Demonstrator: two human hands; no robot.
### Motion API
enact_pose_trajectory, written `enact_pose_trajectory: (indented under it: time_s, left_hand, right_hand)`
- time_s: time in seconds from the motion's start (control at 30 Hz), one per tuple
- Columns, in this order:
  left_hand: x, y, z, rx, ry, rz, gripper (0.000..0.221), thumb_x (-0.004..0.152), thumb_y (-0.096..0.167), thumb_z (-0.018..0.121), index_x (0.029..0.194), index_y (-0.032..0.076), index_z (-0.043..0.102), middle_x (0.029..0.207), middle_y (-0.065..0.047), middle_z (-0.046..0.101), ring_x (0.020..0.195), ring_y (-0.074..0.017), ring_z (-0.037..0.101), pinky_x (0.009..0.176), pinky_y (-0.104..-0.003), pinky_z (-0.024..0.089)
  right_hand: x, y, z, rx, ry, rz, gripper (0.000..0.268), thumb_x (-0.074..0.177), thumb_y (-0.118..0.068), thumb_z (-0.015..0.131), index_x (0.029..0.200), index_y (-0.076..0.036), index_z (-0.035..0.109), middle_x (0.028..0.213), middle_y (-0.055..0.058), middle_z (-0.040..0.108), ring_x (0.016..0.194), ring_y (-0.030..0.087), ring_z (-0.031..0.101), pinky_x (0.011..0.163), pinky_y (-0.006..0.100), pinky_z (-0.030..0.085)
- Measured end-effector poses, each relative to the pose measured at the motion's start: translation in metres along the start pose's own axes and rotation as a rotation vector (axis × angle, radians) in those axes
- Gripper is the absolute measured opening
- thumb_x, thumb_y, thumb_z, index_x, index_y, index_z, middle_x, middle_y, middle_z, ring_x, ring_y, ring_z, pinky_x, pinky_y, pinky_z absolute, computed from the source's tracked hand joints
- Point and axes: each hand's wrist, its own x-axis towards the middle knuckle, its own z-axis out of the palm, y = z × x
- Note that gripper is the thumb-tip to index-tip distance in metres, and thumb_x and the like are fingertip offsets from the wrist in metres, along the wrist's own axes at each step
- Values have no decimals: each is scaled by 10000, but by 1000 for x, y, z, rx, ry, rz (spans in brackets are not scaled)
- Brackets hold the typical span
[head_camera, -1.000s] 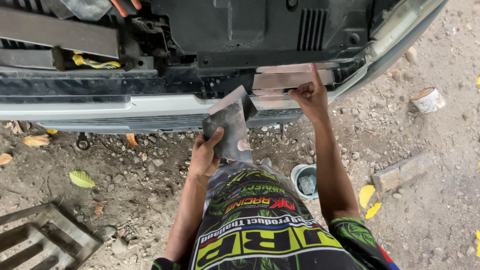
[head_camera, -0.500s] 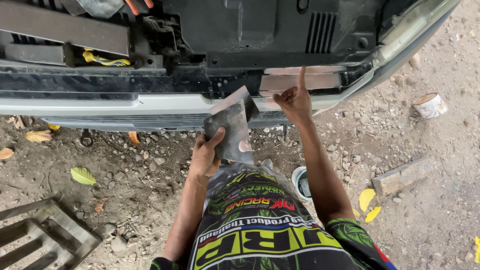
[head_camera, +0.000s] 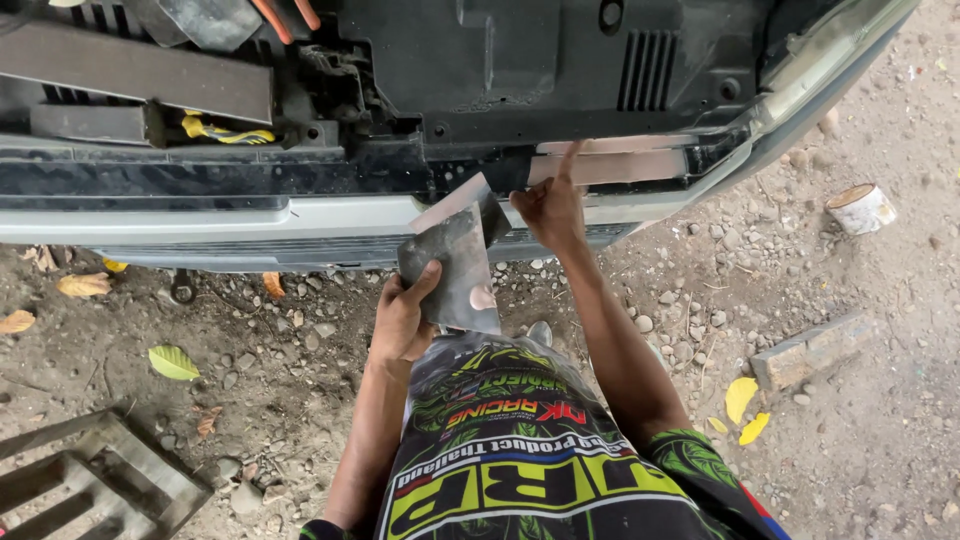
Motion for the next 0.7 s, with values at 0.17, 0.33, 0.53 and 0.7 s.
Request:
enact_pose_trajectory:
  time_s: [0.17, 0.33, 0.53, 0.7]
  left_hand:
    - [10, -5, 2, 42, 36, -20, 260, 948, 141, 750, 1092, -55, 658, 984, -140, 741, 805, -218, 747, 645, -321, 635]
    - [19, -7, 12, 75, 78, -56, 248, 923, 158, 763, 1060, -23, 663, 957, -118, 742, 777, -201, 744, 614, -313, 624]
    - [34, -13, 7, 130, 78, -9, 247, 928, 165, 768, 1054, -25, 671, 936, -127, 726, 743, -208, 730, 563, -306, 583]
    - [43, -18, 1, 145, -111, 10, 294, 985, 184, 745, 950, -84, 628, 876, -181, 708, 698, -264, 743, 618, -381, 666]
  right_hand:
    - [27, 77, 20, 65, -55, 112, 830, 968, -208, 798, 1370, 186, 188, 599, 43, 679, 535, 149, 645, 769, 253, 624]
    - [-23, -4, -40, -240, -89, -330, 1068, 760, -40, 821, 1625, -75, 196, 860, 29, 768, 710, 128, 708, 730, 353, 592]
    - [-98, -49, -99, -125, -396, -253, 953, 878, -196, 814, 1642, -252, 248, 835, 25, 717, 715, 150, 699, 760, 335, 652]
    - [-126, -89, -114, -287, -585, -326, 842, 824, -269, 813, 1565, -248, 414, 797, 35, 671, 707, 159, 677, 761, 381, 607]
